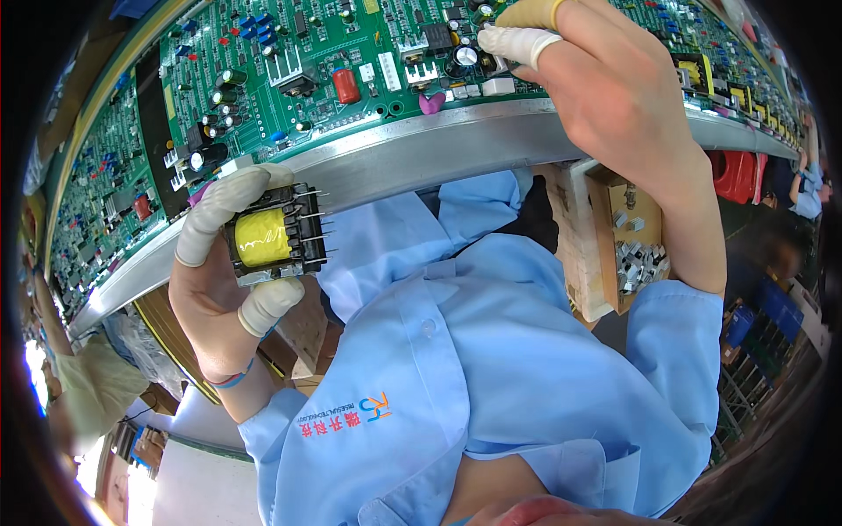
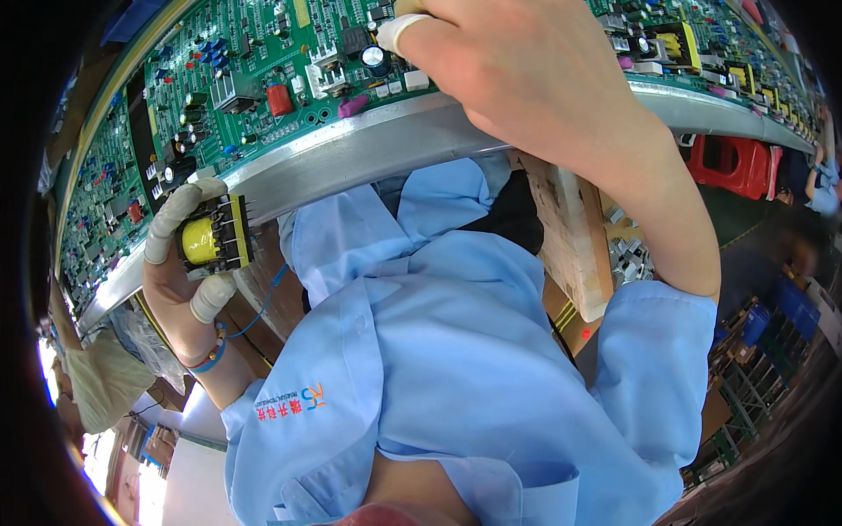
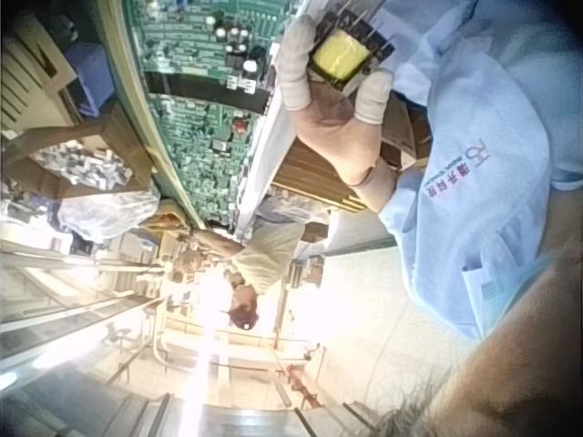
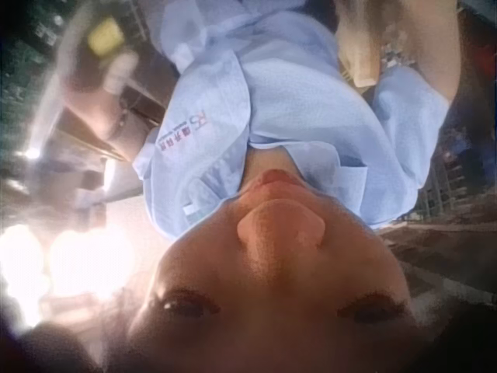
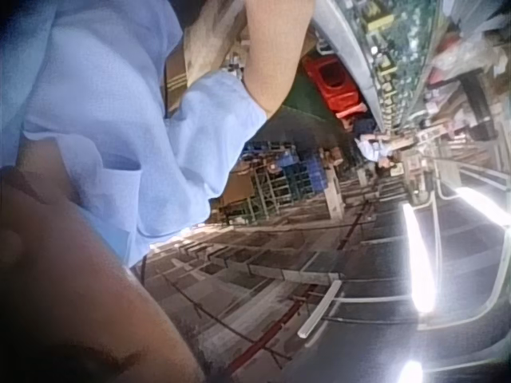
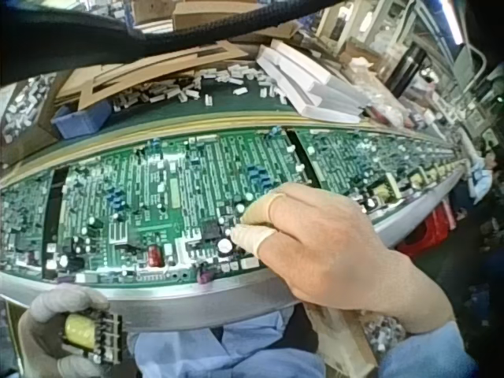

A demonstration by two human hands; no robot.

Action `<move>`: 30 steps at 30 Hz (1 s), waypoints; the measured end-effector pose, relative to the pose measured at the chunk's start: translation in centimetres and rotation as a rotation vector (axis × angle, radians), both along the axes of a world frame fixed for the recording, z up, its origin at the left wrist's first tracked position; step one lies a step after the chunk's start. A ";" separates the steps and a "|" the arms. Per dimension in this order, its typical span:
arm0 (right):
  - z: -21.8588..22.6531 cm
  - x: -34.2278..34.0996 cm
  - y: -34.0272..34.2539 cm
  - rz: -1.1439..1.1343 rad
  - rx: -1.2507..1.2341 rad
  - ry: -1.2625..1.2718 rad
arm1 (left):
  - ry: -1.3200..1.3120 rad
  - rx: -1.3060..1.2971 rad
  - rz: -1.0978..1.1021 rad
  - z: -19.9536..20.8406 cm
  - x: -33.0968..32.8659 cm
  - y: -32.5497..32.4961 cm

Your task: The recorder is assembling components onto printed circuit boards on a production line, including inserting transformers and heat sinks.

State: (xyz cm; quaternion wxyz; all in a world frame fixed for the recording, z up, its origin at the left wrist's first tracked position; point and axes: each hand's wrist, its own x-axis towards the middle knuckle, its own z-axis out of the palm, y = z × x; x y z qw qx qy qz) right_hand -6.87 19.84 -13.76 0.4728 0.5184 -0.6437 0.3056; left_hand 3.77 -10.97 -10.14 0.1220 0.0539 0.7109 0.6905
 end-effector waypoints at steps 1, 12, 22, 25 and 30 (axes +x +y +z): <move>0.1 0.3 0.3 -0.035 0.048 -0.010 | -0.001 -0.002 -0.002 -0.1 0.0 -0.1; 2.0 1.5 0.9 -0.073 0.079 0.037 | 0.056 -0.044 -0.061 0.4 -0.9 1.0; 1.1 0.8 1.3 -0.179 0.243 0.184 | 0.126 0.079 -0.244 0.3 -1.9 2.9; 1.2 0.8 0.6 -0.274 0.266 0.267 | 0.114 0.096 -0.245 0.1 -1.7 3.0; 5.7 3.5 -0.7 -0.268 0.367 -0.102 | 0.147 0.062 -0.255 -0.1 -1.5 2.5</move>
